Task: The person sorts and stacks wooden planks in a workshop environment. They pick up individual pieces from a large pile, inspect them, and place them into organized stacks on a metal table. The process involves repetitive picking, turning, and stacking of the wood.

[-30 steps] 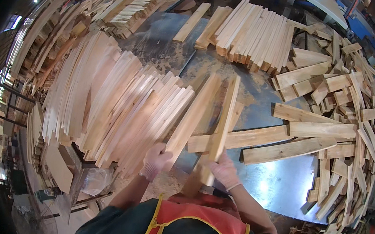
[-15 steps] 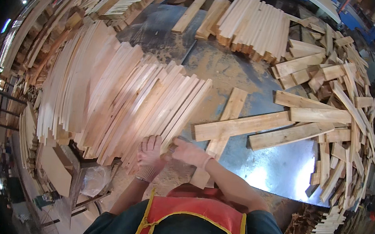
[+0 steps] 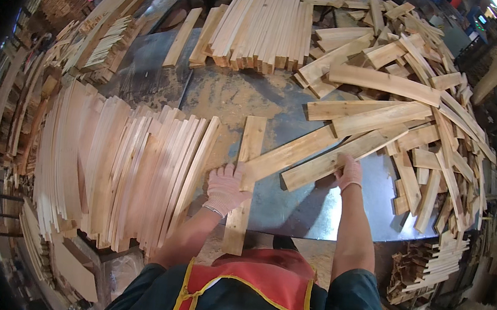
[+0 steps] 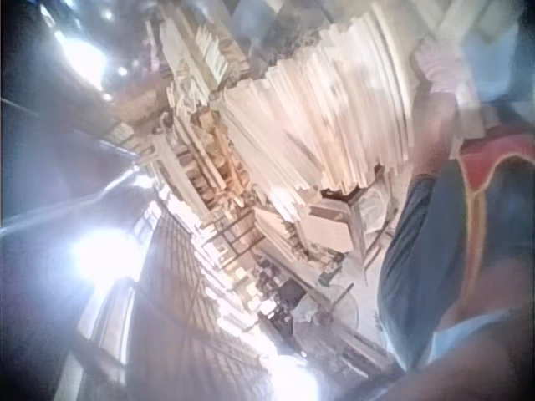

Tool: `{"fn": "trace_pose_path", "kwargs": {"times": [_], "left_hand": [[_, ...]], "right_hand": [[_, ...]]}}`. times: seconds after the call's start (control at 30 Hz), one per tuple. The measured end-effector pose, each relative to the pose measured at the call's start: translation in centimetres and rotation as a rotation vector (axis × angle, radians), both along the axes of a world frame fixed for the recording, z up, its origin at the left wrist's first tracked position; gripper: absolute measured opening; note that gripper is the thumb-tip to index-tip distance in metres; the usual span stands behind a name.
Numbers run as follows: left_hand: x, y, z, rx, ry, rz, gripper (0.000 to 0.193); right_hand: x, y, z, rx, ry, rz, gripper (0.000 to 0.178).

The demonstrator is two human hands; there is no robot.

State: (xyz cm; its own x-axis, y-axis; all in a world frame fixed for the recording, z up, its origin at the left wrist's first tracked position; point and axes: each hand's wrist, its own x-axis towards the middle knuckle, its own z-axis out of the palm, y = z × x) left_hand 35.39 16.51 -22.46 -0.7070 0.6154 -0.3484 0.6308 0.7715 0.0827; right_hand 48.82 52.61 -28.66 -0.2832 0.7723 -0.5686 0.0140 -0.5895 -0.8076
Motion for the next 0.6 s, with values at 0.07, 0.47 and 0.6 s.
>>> {"fn": "trace_pose_path", "kwargs": {"times": [0.07, 0.47, 0.6], "left_hand": [[0.7, -0.6, 0.6, 0.017, -0.102, 0.031, 0.096], [12.9, -11.1, -1.5, 0.281, 0.038, 0.284, 0.092], [10.0, -14.8, 1.7, 0.359, -0.480, 0.549, 0.097]], "right_hand": [[2.1, 2.5, -2.0, 0.046, -0.014, 0.211, 0.025], [6.7, -17.4, 1.4, -0.064, -0.002, 0.372, 0.032], [4.9, -19.0, 1.4, 0.012, 0.017, 0.453, 0.027]]}}
